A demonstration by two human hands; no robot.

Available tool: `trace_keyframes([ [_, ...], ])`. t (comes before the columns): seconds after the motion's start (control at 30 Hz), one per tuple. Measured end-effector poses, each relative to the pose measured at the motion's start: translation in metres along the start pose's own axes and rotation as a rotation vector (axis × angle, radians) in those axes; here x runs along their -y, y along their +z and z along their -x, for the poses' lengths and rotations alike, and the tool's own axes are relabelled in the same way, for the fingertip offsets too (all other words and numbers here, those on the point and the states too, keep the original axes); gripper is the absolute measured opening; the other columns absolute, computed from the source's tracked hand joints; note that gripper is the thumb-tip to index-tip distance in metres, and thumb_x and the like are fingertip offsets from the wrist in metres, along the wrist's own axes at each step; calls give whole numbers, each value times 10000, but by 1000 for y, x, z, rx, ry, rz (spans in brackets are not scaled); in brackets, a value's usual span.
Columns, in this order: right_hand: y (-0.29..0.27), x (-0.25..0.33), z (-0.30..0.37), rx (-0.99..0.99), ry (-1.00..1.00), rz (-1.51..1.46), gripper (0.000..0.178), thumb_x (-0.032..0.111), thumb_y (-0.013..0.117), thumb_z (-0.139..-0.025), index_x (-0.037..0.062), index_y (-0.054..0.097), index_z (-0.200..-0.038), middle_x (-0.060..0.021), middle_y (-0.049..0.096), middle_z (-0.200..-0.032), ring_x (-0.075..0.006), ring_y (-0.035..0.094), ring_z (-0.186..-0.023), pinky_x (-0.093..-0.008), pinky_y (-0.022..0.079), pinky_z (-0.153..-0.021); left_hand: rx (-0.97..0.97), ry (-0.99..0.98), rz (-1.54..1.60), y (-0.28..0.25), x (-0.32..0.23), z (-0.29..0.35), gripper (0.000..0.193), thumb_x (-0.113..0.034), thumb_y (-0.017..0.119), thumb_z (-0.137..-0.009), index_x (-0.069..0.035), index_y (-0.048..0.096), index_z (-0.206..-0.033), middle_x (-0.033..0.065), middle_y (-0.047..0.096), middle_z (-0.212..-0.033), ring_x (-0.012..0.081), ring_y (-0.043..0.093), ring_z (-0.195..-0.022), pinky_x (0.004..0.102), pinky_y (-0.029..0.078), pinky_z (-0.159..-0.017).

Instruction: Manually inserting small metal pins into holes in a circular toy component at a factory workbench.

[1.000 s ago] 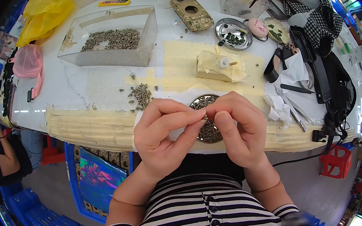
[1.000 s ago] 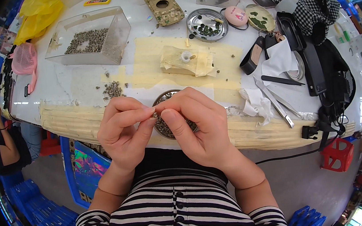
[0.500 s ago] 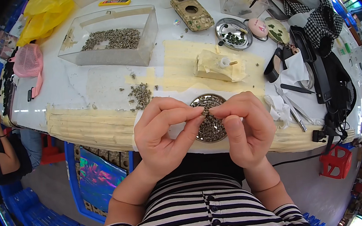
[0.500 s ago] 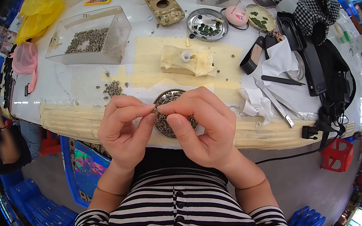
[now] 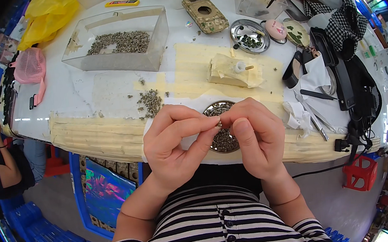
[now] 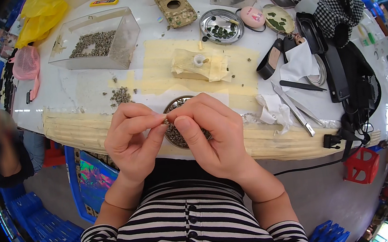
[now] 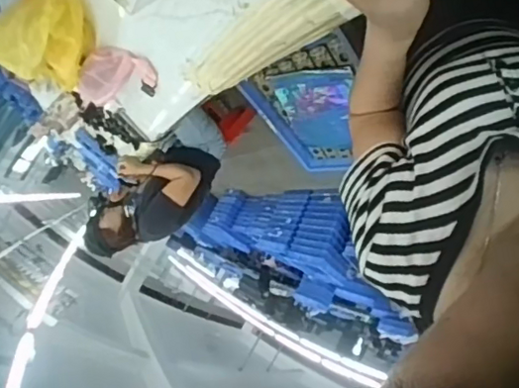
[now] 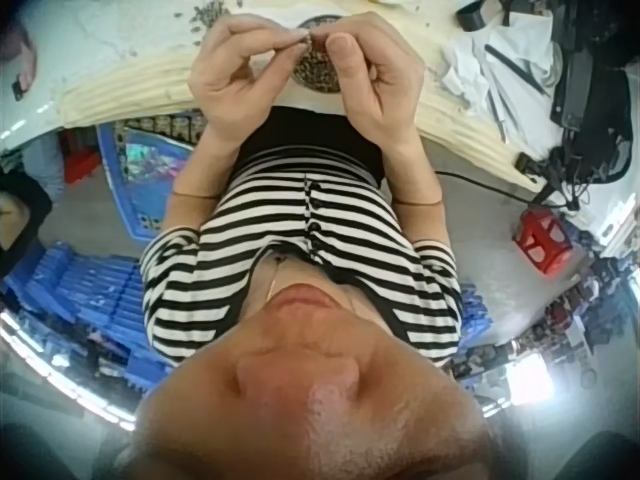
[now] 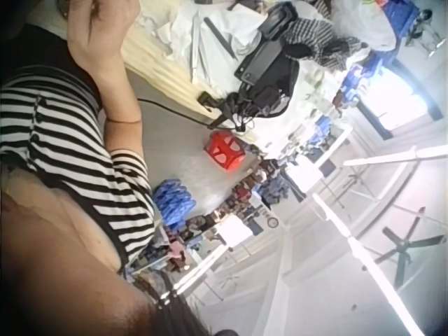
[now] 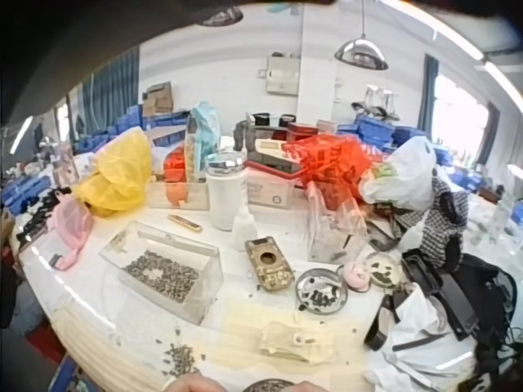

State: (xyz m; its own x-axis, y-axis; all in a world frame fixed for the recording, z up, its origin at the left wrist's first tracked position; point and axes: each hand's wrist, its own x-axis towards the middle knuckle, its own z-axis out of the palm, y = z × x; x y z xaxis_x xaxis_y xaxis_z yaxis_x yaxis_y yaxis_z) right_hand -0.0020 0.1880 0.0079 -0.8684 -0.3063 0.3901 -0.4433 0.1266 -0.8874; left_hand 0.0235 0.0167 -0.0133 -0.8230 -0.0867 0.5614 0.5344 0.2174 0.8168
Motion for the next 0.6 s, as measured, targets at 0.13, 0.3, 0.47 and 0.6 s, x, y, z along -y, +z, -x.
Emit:
trace_keyframes([
  [0.13,-1,-1,1,-14,5,-18,159,91,611,-977,-30,703,-931,-109,667,-837,-198,626,-728,-278,489,-658,3,4,-3,0,0,1,237,56,791,-769,-35,760,-985,74,666,-908,167,642,-791,251,505,-690],
  [0.3,-3,1,1,-63,-34,8,162,107,615,-977,-18,708,-932,-105,667,-836,-190,611,-720,-272,479,-649,0,-4,-13,0,0,0,224,59,786,-771,-23,752,-976,77,665,-904,169,640,-783,255,504,-686],
  [0.47,-5,2,2,-81,-105,36,153,120,647,-956,-10,723,-933,-109,664,-829,-188,613,-711,-270,476,-628,-18,-22,-17,1,0,1,212,64,780,-772,-14,745,-967,83,662,-896,168,636,-777,256,503,-682],
  [0.6,-4,1,2,-90,-83,56,144,117,663,-946,-11,728,-931,-110,663,-825,-192,619,-705,-276,479,-616,-11,-19,-10,1,0,1,216,64,781,-773,-15,746,-970,82,661,-897,167,637,-778,256,502,-681],
])
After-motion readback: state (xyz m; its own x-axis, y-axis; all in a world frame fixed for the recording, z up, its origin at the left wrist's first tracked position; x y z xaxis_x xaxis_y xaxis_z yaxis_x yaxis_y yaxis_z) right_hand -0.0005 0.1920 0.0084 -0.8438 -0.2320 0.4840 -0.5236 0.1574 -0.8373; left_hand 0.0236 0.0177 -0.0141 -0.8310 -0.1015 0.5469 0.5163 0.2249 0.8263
